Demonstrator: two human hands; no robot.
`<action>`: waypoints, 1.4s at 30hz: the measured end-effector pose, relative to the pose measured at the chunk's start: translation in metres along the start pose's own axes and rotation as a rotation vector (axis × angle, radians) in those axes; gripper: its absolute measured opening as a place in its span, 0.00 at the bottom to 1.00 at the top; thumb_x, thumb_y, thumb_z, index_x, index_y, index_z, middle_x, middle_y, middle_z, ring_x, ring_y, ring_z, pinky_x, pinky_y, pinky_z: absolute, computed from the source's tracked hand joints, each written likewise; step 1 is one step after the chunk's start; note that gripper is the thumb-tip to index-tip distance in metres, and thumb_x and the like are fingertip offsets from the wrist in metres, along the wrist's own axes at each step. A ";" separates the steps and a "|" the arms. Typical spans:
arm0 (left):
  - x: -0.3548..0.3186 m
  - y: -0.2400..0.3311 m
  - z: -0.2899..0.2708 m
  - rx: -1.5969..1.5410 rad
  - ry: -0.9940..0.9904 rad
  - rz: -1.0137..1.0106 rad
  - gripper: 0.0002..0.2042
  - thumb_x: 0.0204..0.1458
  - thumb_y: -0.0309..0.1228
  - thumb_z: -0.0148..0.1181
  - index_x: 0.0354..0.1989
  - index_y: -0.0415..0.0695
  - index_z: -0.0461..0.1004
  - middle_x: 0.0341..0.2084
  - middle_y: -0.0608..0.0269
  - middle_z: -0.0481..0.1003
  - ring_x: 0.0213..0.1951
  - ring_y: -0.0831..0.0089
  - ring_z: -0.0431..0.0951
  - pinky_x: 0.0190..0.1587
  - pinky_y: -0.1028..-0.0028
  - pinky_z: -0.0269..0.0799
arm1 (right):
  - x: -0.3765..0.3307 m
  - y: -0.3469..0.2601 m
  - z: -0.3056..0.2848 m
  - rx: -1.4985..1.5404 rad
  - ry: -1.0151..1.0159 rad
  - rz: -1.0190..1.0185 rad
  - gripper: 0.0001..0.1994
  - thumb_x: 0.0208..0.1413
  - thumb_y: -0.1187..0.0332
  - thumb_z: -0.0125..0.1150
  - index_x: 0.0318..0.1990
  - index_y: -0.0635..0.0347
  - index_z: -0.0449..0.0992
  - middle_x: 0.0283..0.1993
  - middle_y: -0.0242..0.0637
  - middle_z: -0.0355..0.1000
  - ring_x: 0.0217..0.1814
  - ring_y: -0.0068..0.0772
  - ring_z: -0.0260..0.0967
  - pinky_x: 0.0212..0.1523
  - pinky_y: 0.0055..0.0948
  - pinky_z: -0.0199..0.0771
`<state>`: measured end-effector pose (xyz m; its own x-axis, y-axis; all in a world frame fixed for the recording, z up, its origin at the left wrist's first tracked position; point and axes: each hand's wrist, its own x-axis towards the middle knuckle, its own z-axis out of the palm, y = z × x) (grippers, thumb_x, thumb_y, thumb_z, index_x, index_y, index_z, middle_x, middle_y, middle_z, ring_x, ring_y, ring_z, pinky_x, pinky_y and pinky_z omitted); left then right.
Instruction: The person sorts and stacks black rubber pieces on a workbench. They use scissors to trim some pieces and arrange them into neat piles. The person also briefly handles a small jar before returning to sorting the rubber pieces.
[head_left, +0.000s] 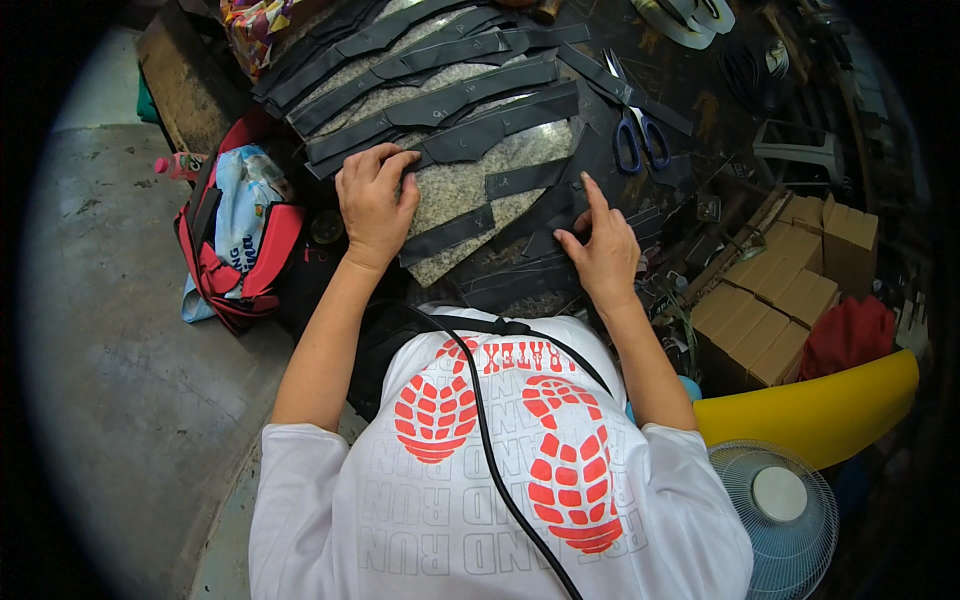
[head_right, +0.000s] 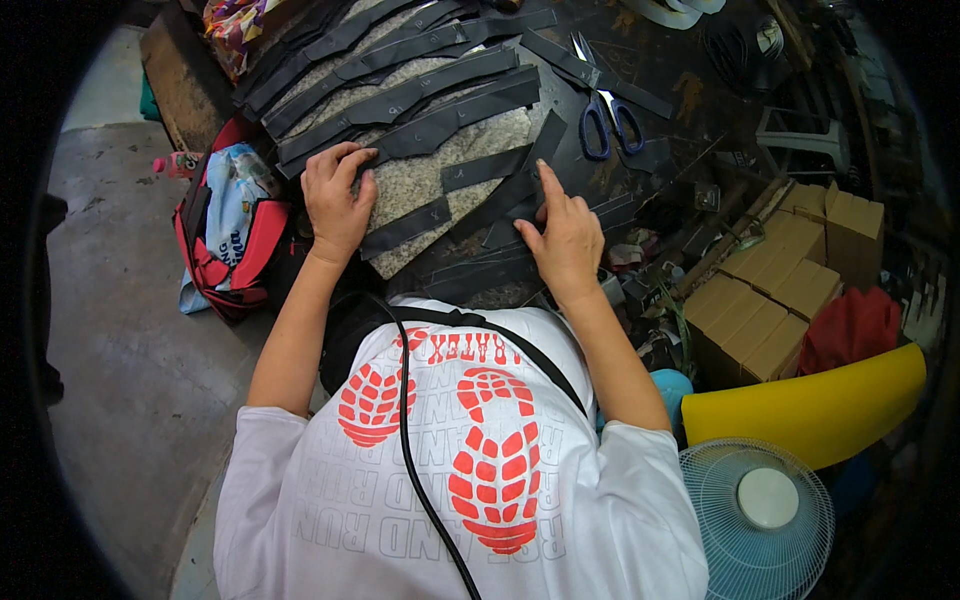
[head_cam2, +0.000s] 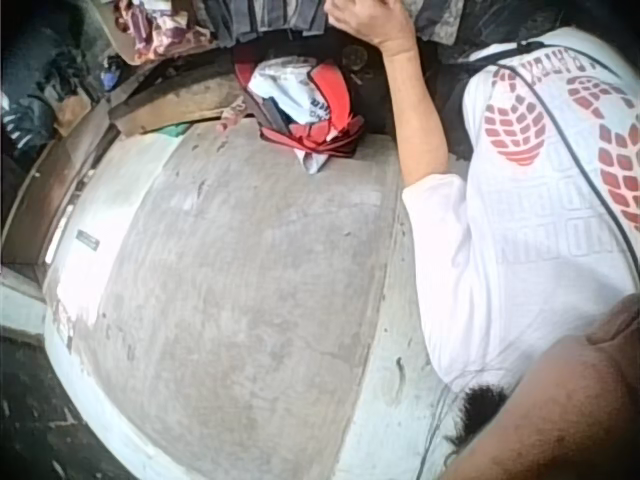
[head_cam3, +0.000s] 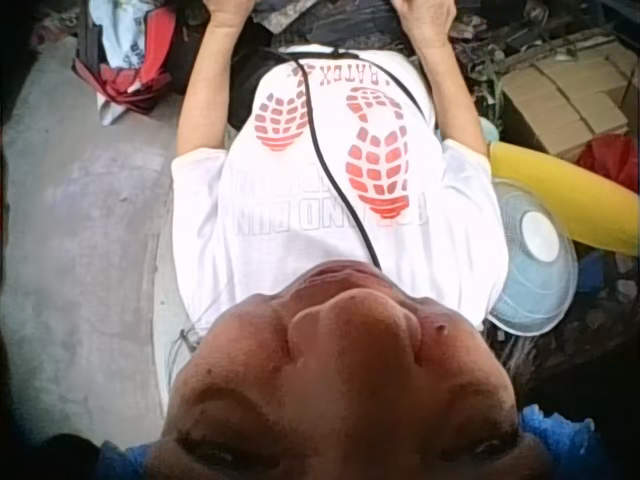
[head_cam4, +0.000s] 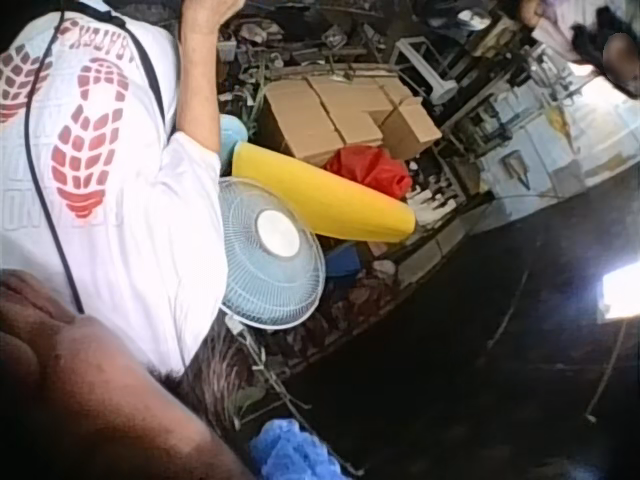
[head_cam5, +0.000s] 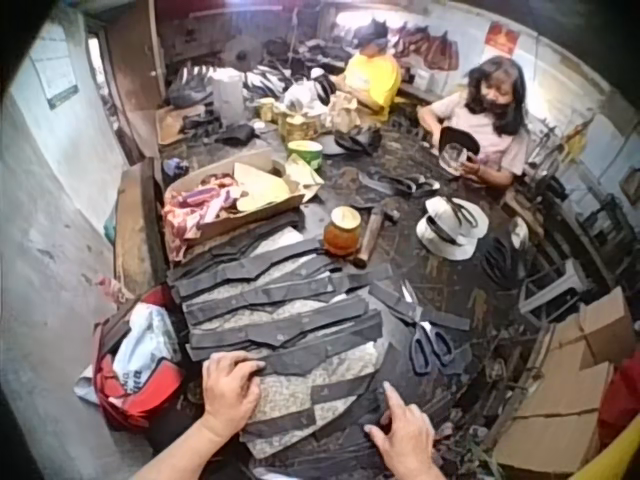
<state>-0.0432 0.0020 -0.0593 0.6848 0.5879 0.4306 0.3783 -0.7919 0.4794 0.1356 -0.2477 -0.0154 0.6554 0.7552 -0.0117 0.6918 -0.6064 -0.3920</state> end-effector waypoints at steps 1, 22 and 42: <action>0.000 0.000 0.000 -0.003 -0.007 -0.001 0.14 0.47 0.27 0.66 0.44 0.51 0.81 0.45 0.68 0.76 0.50 0.63 0.73 0.54 0.62 0.65 | 0.000 -0.002 0.004 0.044 0.007 0.044 0.45 0.45 0.68 0.77 0.74 0.48 0.61 0.30 0.31 0.72 0.35 0.38 0.71 0.38 0.39 0.72; 0.003 0.025 -0.036 -0.111 -0.072 0.020 0.12 0.46 0.25 0.66 0.42 0.44 0.81 0.50 0.55 0.75 0.53 0.53 0.72 0.58 0.58 0.67 | 0.015 0.022 -0.033 1.324 0.053 0.613 0.45 0.54 0.83 0.62 0.78 0.54 0.46 0.38 0.33 0.75 0.33 0.20 0.75 0.31 0.20 0.77; 0.003 0.077 -0.038 -0.703 -0.710 -0.432 0.14 0.57 0.27 0.66 0.50 0.37 0.77 0.35 0.58 0.79 0.35 0.76 0.77 0.39 0.74 0.72 | 0.029 -0.027 -0.009 1.408 0.106 0.405 0.48 0.57 0.82 0.63 0.79 0.49 0.38 0.37 0.35 0.72 0.35 0.26 0.75 0.36 0.24 0.80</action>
<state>-0.0354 -0.0511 0.0084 0.8687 0.3857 -0.3107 0.3870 -0.1372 0.9118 0.1384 -0.2119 0.0032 0.7903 0.5371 -0.2948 -0.3596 0.0171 -0.9330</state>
